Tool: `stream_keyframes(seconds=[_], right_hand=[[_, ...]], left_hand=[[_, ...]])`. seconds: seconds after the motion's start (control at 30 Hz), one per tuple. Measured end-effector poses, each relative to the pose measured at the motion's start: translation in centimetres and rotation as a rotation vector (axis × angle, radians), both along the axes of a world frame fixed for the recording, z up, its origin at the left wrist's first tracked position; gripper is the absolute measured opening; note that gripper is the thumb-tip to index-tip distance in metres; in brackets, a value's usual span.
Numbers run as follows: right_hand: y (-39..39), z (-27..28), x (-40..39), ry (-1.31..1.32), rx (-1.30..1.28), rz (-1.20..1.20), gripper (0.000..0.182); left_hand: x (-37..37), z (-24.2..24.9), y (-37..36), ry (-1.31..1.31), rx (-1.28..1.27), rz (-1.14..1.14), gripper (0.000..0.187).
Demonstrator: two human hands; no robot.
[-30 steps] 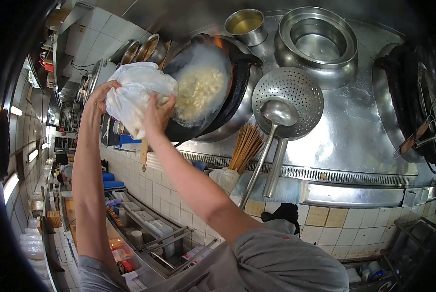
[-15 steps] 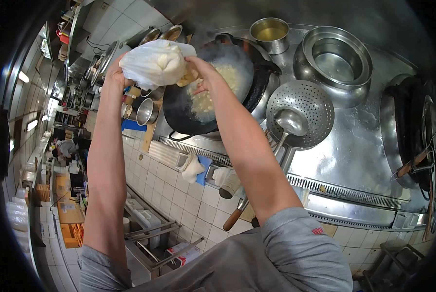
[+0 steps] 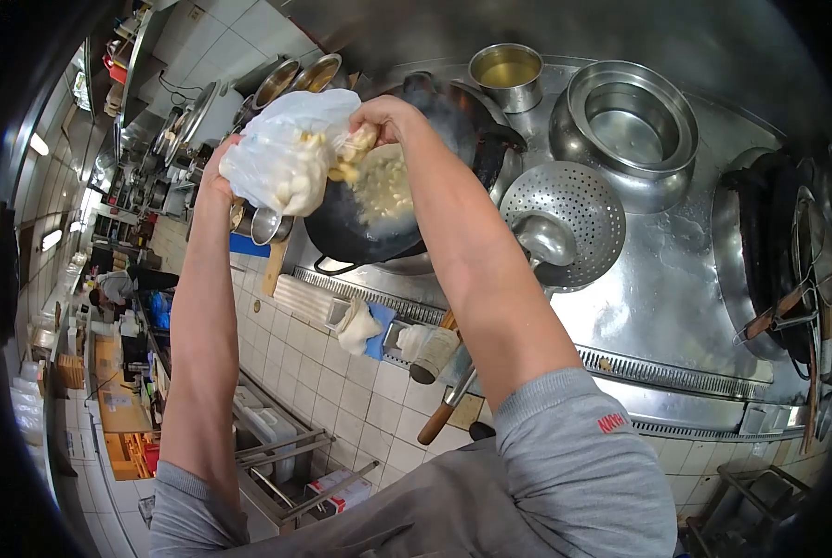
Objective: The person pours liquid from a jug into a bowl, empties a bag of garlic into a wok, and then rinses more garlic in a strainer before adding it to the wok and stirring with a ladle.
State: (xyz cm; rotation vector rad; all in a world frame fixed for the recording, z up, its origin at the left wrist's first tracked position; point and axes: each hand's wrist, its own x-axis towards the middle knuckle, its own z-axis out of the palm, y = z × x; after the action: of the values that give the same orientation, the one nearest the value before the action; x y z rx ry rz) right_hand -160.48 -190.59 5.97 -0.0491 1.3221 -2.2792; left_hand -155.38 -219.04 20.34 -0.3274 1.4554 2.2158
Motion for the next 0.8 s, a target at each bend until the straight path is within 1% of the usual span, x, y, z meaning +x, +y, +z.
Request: stream_keyframes(seconds=[0.03, 0.1, 0.13, 0.2, 0.23, 0.3, 0.33, 0.37, 0.4, 0.43, 0.5, 0.53, 0.6, 0.63, 0.7, 0.73, 0.8], right_hand=[[-0.3, 0.1, -0.8, 0.002, 0.003, 0.001, 0.019], [-0.8, 0.0, -2.2, 0.267, 0.306, -0.034, 0.019], [-0.6, 1.2, -1.3, 0.266, 0.312, -0.031, 0.019], [-0.3, 2.9, -0.7, 0.619, 0.911, -0.083, 0.023], [-0.6, 2.5, -1.5, 0.622, 0.918, -0.076, 0.023], [-1.1, 1.9, -2.5, 0.914, 1.024, -0.274, 0.019], [-0.8, 3.1, -1.3, 0.918, 1.031, -0.263, 0.019], [-0.4, 4.5, 0.0, 0.828, 1.077, -0.16, 0.024], [-0.3, 5.0, 0.5, 0.737, 1.118, -0.061, 0.029], [-0.5, 4.7, -0.1, 0.742, 1.124, -0.053, 0.029], [-0.9, 4.6, -0.3, 0.661, 1.047, -0.209, 0.028], [-0.8, 4.5, -0.3, 0.663, 1.053, -0.206, 0.028], [-0.8, 4.7, 0.1, 0.886, 1.128, -0.333, 0.027], [-1.0, 5.1, 0.4, 0.887, 1.131, -0.33, 0.027], [-1.1, 6.1, 0.4, 0.785, 0.855, -0.573, 0.026], [-1.2, 6.5, 0.4, 0.785, 0.858, -0.569, 0.026], [-0.9, 7.4, 0.4, 0.985, 0.893, -0.68, 0.021]], left_hand=[[0.3, -0.4, 0.2, 0.013, -0.016, 0.035, 0.026], [0.3, -0.8, 0.5, -0.015, -0.035, 0.031, 0.026], [0.3, -1.2, 0.6, -0.045, -0.059, 0.024, 0.026], [0.4, -1.7, 0.7, -0.031, -0.07, 0.026, 0.025], [0.4, -1.9, 0.8, -0.016, -0.088, 0.026, 0.025], [0.6, -2.3, 1.2, -0.009, -0.097, 0.036, 0.023], [0.4, -2.6, 1.0, 0.003, -0.112, 0.041, 0.022], [0.2, -2.9, 0.8, 0.003, -0.123, 0.039, 0.019], [-0.3, -3.5, 0.4, 0.002, -0.114, 0.046, 0.019], [-0.9, -4.0, 0.1, 0.026, -0.122, 0.041, 0.017], [-1.3, -4.9, -0.4, 0.046, -0.122, 0.04, 0.016], [-1.4, -5.2, -0.3, 0.051, -0.101, 0.033, 0.015], [-1.3, -5.3, 0.3, 0.063, -0.08, 0.028, 0.014], [-1.2, -5.2, 0.7, 0.063, -0.098, 0.032, 0.014], [-1.0, -5.2, 1.1, 0.065, -0.105, 0.04, 0.014], [-1.1, -5.2, 1.1, 0.073, -0.096, 0.011, 0.015], [-1.4, -5.5, 1.1, 0.073, -0.084, -0.025, 0.017]])
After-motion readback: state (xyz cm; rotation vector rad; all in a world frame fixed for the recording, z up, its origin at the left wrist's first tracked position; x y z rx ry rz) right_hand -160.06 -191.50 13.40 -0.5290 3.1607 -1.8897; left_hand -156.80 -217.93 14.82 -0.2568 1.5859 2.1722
